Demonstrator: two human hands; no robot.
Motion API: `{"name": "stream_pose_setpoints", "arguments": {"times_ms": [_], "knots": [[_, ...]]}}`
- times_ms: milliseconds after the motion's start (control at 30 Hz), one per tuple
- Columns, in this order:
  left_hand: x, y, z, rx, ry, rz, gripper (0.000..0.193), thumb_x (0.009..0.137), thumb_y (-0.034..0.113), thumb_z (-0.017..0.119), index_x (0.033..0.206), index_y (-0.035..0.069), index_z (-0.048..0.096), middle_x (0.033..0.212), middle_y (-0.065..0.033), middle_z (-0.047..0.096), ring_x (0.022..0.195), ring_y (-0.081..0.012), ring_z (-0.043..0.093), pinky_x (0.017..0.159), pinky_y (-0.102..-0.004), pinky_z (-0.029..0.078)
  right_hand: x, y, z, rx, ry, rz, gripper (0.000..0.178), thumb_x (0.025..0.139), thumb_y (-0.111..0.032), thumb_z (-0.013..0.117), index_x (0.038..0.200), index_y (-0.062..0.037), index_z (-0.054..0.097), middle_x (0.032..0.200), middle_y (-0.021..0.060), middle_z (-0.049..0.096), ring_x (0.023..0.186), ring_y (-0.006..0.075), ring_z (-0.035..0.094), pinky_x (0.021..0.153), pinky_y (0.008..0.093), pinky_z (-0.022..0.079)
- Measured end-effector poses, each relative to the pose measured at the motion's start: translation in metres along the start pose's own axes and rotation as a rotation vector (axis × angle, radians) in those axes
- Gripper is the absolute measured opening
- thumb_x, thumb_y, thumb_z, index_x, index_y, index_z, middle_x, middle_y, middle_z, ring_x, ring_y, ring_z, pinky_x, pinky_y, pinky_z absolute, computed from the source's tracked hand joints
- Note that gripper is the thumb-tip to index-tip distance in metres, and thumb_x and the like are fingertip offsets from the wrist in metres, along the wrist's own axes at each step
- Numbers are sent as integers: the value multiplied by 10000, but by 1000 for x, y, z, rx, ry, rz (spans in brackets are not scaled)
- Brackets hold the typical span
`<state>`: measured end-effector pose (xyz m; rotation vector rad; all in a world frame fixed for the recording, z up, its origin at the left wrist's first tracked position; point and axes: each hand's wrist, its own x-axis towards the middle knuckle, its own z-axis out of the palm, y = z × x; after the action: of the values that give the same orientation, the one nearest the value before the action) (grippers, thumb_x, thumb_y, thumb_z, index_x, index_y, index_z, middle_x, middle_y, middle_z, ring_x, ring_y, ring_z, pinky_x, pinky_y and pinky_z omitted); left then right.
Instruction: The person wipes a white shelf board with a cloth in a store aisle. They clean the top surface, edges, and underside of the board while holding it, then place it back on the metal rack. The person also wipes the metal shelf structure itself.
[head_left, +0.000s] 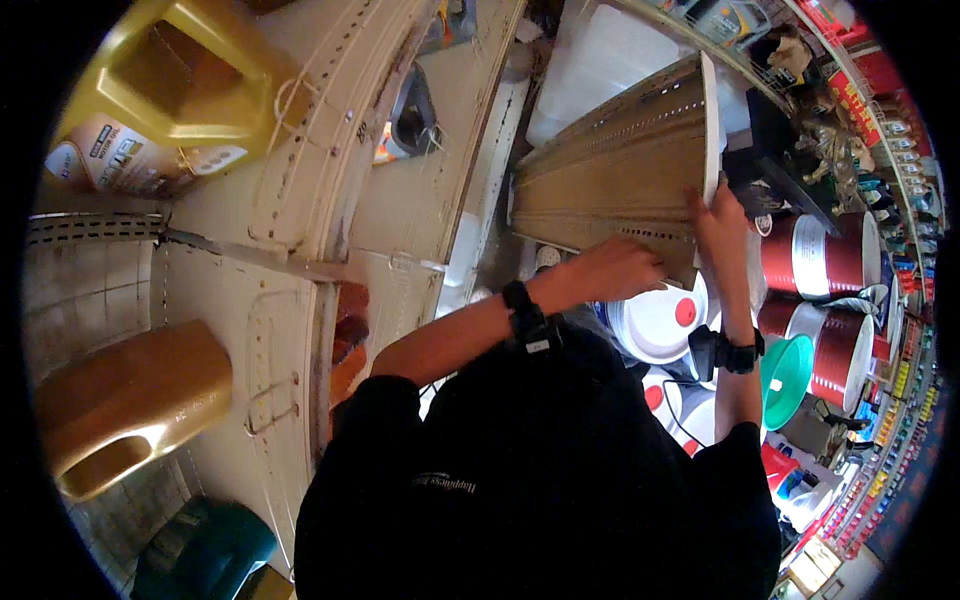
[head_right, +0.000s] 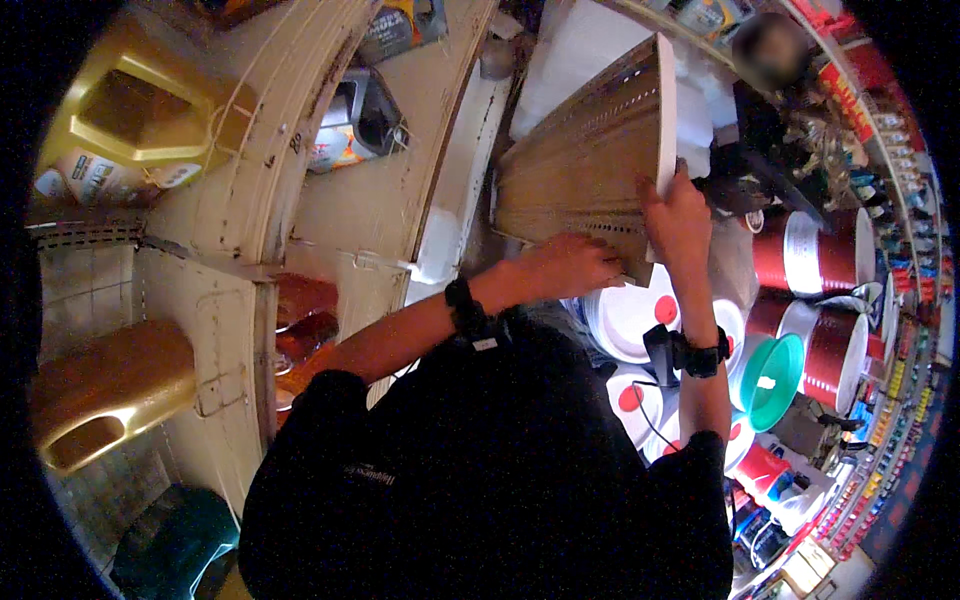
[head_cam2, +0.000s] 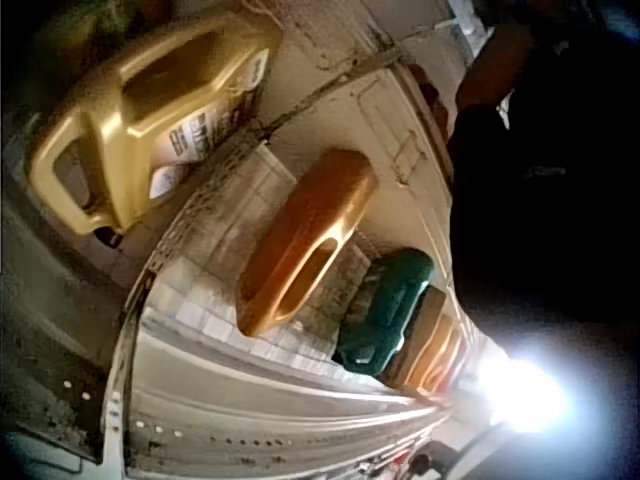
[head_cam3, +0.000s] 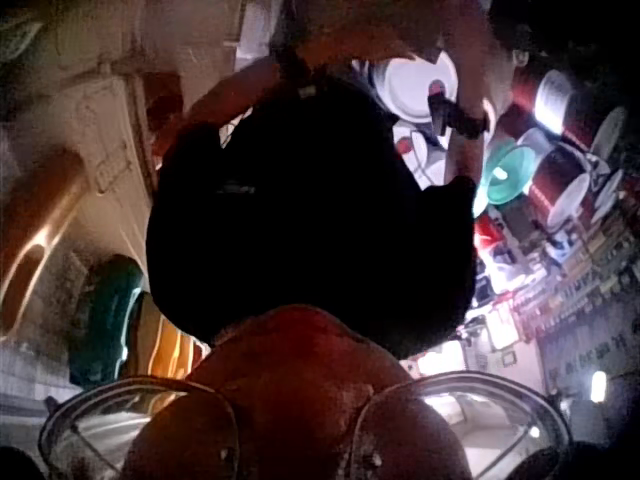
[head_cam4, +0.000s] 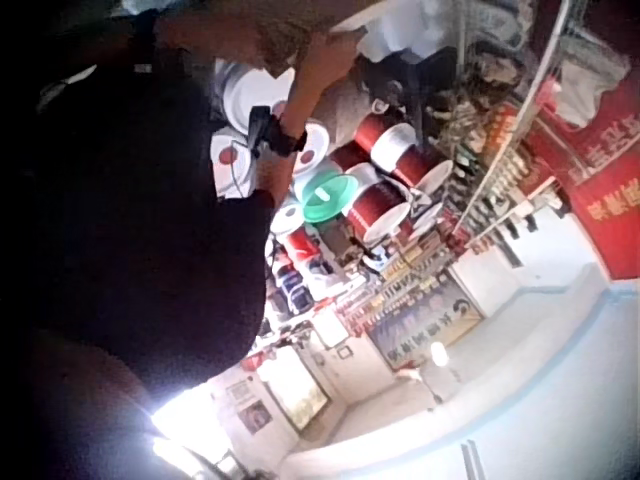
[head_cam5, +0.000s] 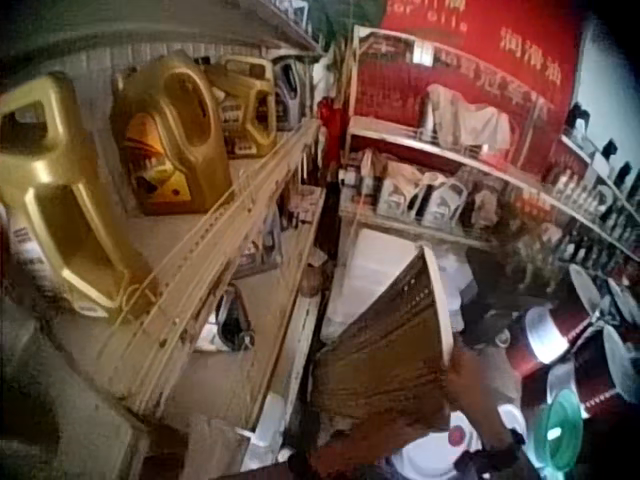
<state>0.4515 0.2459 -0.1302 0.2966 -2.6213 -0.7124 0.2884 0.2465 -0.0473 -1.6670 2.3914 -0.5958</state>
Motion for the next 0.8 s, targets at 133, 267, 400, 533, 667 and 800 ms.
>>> {"name": "stream_pose_setpoints", "arguments": {"times_ms": [133, 267, 400, 533, 667, 800], "knots": [[6, 3, -49, -229, -179, -29, 296, 895, 328, 536, 890, 55, 651, 891, -120, 654, 819, -304, 638, 732, -423, 508, -34, 18, -15, 51, 27, -49, 419, 840, -337, 593, 1074, 5, 534, 879, 258, 626, 828, 444, 602, 707, 502, 463], [22, -44, -106, -276, 408, -96, 266, 889, 307, 573, 940, 62, 664, 930, -114, 656, 894, -271, 628, 801, -378, 485, -46, 28, -20, 74, 3, -189, 365, 840, -278, 603, 1024, 27, 521, 762, 251, 603, 754, 436, 598, 643, 508, 456], [77, -85, -129, -170, 643, -93, 286, 924, 297, 528, 1072, 69, 614, 1095, -103, 609, 1045, -216, 561, 895, -339, 435, -61, 40, -27, 132, -23, -218, 367, 844, -286, 612, 995, 34, 512, 728, 251, 597, 720, 443, 594, 619, 502, 459], [129, -120, -101, -409, 582, -105, 342, 969, 324, 436, 1156, 66, 558, 1175, -73, 561, 1106, -174, 510, 946, -317, 396, -69, 51, -37, 202, -100, -164, 365, 848, -302, 617, 971, 24, 511, 756, 262, 611, 745, 448, 599, 624, 489, 470], [181, -104, -85, -687, 297, -76, 434, 980, 400, 390, 1039, 31, 611, 1015, -62, 618, 960, -141, 550, 882, -290, 413, -72, 69, -45, 172, -170, -98, 361, 850, -302, 608, 992, 16, 514, 811, 262, 609, 752, 457, 593, 639, 502, 472], [223, -90, -64, -611, 22, -168, 519, 950, 461, 438, 784, 13, 640, 718, -23, 617, 686, -125, 542, 713, -300, 439, -72, 93, -50, 175, -80, -179, 370, 848, -326, 607, 981, 8, 519, 818, 262, 604, 743, 456, 594, 630, 501, 475]]}}
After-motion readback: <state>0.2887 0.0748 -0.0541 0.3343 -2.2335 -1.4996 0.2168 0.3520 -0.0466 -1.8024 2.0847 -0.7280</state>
